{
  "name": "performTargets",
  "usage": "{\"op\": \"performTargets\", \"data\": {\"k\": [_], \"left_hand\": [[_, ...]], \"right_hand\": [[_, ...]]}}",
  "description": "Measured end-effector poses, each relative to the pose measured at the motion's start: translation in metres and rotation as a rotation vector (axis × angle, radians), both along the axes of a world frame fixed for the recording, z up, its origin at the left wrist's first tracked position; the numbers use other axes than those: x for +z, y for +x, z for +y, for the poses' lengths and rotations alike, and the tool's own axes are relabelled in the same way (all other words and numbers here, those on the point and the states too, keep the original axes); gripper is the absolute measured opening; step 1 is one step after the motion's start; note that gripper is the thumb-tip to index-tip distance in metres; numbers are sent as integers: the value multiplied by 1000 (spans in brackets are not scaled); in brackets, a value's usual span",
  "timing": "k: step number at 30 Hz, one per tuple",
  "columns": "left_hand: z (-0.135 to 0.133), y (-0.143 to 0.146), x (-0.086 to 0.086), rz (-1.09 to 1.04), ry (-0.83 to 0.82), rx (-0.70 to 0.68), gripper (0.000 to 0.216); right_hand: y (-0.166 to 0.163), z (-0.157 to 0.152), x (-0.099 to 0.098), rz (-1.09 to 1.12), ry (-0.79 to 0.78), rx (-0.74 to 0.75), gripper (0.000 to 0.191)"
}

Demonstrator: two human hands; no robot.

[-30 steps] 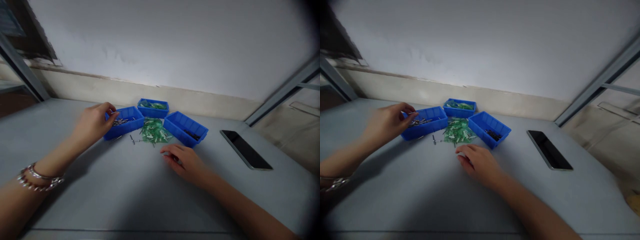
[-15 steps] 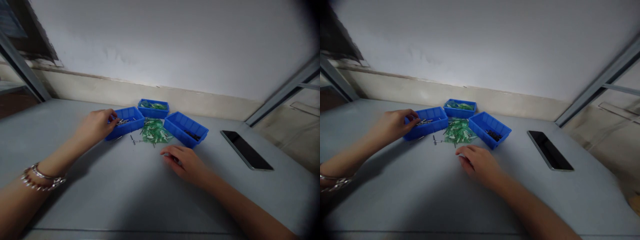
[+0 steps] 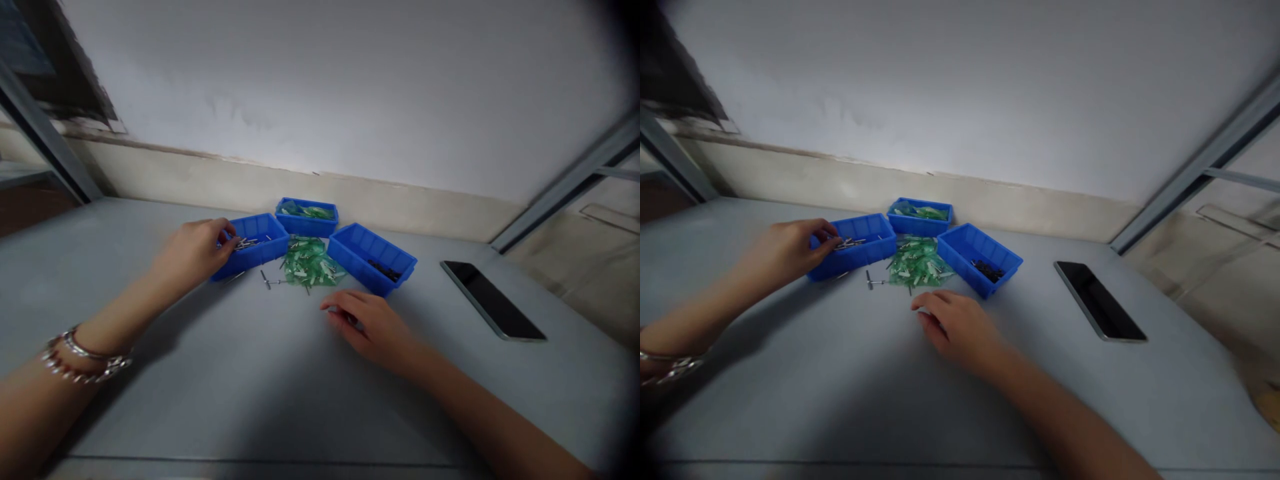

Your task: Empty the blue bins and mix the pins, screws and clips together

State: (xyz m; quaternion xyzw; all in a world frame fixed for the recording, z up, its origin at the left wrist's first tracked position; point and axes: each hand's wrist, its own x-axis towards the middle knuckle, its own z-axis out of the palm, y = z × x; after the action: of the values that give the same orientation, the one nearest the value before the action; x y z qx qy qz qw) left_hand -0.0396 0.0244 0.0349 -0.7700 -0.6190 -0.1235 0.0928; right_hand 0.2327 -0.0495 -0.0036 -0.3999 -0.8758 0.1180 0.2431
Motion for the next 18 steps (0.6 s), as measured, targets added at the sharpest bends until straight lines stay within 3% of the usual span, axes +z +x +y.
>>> {"op": "performTargets", "data": {"k": [10, 18], "left_hand": [[0, 0, -2, 22, -17, 44, 30], [-19, 12, 12, 60, 116, -59, 32]], "right_hand": [[0, 0, -1, -26, -37, -19, 21], [0, 0, -2, -26, -44, -14, 22]]}}
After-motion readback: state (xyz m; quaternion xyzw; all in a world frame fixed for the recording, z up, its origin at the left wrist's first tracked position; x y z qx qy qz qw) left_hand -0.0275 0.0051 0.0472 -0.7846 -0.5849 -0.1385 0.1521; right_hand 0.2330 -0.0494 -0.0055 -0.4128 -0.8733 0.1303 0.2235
